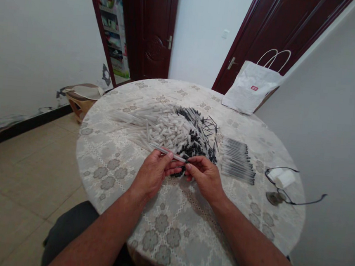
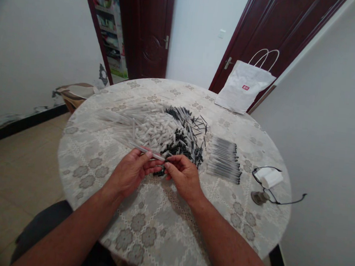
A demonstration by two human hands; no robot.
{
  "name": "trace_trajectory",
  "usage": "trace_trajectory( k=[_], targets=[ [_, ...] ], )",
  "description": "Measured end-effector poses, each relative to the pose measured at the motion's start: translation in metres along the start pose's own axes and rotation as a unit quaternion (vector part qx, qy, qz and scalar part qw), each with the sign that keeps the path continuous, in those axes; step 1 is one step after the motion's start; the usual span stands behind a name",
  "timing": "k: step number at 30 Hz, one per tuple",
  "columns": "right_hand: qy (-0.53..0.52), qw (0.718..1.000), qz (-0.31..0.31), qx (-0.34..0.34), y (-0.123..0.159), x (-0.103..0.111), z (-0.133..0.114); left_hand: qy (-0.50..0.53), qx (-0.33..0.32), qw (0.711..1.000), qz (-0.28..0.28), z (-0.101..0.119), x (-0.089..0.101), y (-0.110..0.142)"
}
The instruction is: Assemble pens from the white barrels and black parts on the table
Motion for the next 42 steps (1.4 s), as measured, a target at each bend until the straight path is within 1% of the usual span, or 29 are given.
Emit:
trace_trajectory(
  k=[4, 10, 18, 20, 24, 27, 29, 32, 35, 39, 42],
  targets=[
    [0.015, 1.0, -0.002, 0.009, 0.0, 0.002, 0.002, -0.013, -0.005, 1.0, 0.008, 0.001, 0.001, 0.001],
    [0.122, 0.988, 0.011, 0.09, 0.004, 0.006, -0.01, -0.03, -0.005, 0.999, 0.013, 0.0, 0.004, 0.001],
    [0.161, 0.982, 0.01, 0.1, 0.004, 0.007, -0.007, -0.017, 0.009, 1.0, -0.001, 0.002, -0.001, 0.002],
    [0.195, 0.971, 0.01, 0.135, 0.006, 0.006, -0.015, -0.007, 0.016, 1.0, -0.002, 0.001, -0.002, 0.003],
    [0.262, 0.927, 0.023, 0.268, 0.018, 0.0, -0.045, 0.018, 0.027, 0.999, -0.003, 0.0, -0.002, 0.002],
    [0.263, 0.898, 0.029, 0.351, 0.027, -0.004, -0.061, 0.032, 0.039, 0.999, -0.005, -0.001, -0.002, 0.002],
    [0.26, 0.89, 0.03, 0.374, 0.029, -0.005, -0.065, 0.034, 0.045, 0.998, -0.003, -0.002, -0.002, 0.002],
    [0.268, 0.89, 0.029, 0.367, 0.026, -0.006, -0.064, 0.032, 0.043, 0.999, 0.001, -0.001, -0.002, 0.001],
    [0.286, 0.895, 0.024, 0.341, 0.023, -0.004, -0.061, 0.026, 0.041, 0.999, -0.007, 0.0, -0.003, 0.001],
    [0.313, 0.913, -0.003, 0.262, 0.017, -0.003, -0.05, 0.008, 0.048, 0.998, -0.03, 0.0, -0.007, 0.003],
    [0.309, 0.925, -0.002, 0.219, 0.017, 0.0, -0.044, 0.004, 0.04, 0.999, -0.029, 0.001, -0.007, 0.004]
  ],
)
Point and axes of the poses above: each hand's wrist, its own y-axis away from the middle knuckle, its own x-axis out of the back of the hand, z = x × y, the point moved 9 cm from there along -y, towards the middle knuckle, and after that the axes turned 4 degrees about z, right-handed, at the moved point
